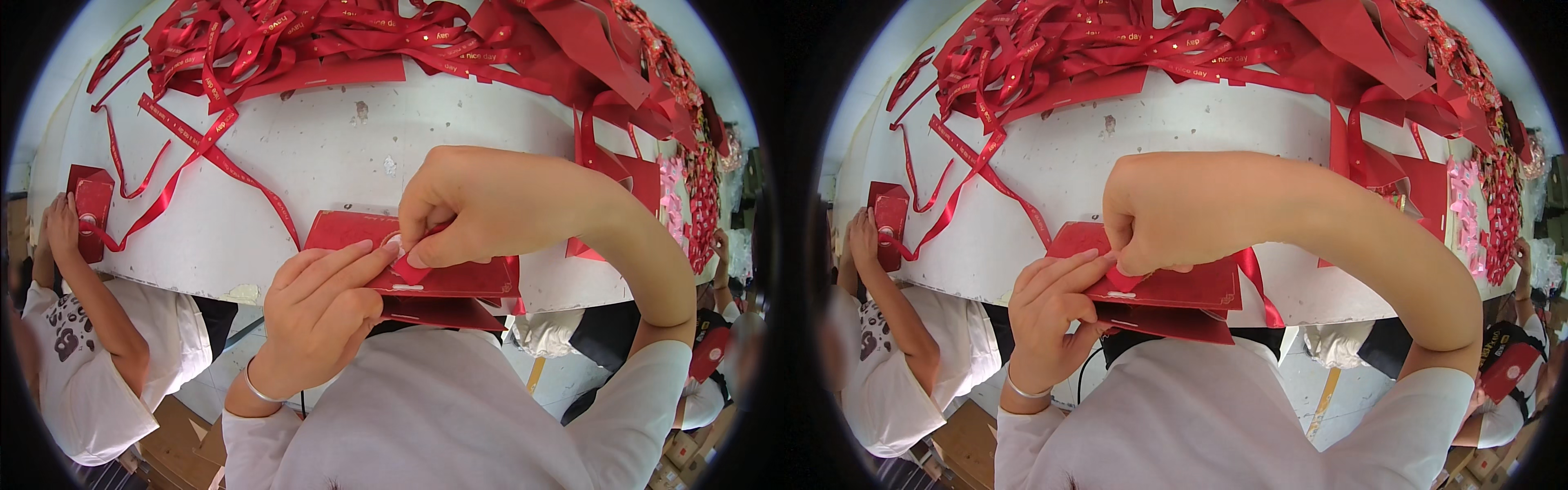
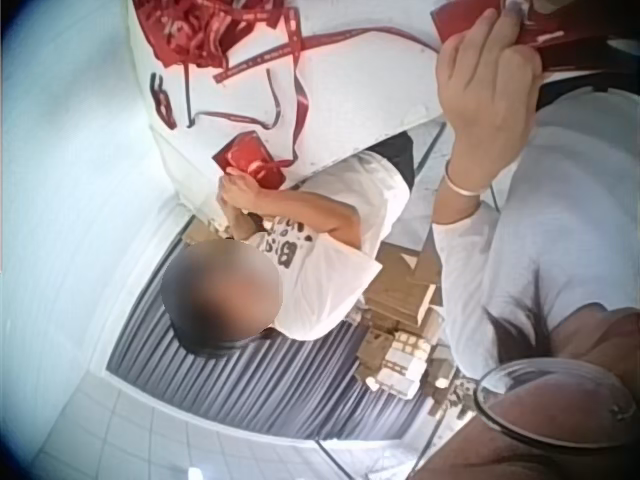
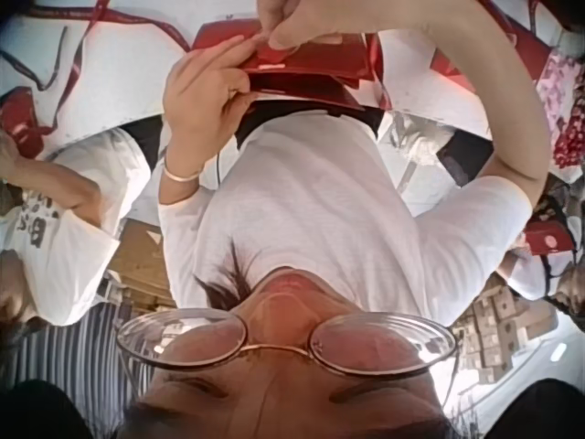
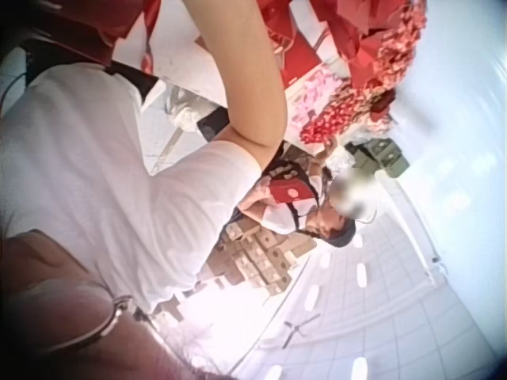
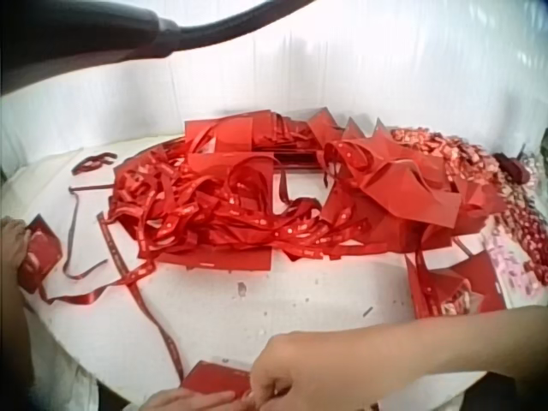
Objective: The person places small wrapped candies into red paper gift bags, folds the tops closed, and attaches red ribbons. The person works at a table with other people also assembling similar gift bags.
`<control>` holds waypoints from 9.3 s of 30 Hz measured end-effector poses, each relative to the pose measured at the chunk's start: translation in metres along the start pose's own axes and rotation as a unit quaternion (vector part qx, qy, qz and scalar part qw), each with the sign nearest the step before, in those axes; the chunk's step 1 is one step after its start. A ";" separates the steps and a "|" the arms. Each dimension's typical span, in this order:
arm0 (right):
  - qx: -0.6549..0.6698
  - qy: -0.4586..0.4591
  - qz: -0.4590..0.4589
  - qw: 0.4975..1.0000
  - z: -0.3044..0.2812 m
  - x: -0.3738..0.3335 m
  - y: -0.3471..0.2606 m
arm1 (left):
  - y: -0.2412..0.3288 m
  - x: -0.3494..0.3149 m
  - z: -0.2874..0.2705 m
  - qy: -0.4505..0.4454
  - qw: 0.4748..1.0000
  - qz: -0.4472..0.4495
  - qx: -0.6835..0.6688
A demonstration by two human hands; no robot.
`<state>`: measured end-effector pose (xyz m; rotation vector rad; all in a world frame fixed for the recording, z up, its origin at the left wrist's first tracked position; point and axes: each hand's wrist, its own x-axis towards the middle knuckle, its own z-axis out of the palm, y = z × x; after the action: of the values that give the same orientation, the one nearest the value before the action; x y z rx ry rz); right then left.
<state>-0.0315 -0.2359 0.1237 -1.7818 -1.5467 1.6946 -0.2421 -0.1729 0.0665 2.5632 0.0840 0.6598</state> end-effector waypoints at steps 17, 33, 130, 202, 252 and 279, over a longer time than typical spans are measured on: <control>-0.012 -0.010 0.001 1.000 -0.001 0.003 -0.001 | -0.001 0.000 0.000 -0.003 1.000 -0.008 -0.005; 0.028 -0.017 0.020 0.999 -0.003 0.006 0.003 | -0.001 0.000 0.001 0.004 1.000 -0.004 0.001; 0.195 -0.055 -0.045 0.978 -0.020 0.010 0.032 | 0.021 0.033 0.027 0.185 0.960 -0.209 -0.017; 0.131 0.117 -0.063 0.982 0.012 -0.011 0.022 | 0.007 0.032 0.015 0.073 0.985 -0.109 -0.109; -0.564 0.315 -0.530 0.550 0.079 0.008 0.032 | -0.020 -0.062 0.026 0.191 0.970 0.128 0.077; -0.231 0.282 -0.395 0.843 0.091 0.007 0.024 | 0.016 -0.027 0.014 0.133 0.986 -0.076 -0.064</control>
<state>-0.0966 -0.2832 0.0744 -1.2907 -2.0511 0.3841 -0.2606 -0.1978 0.0512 2.3052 0.3133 0.9135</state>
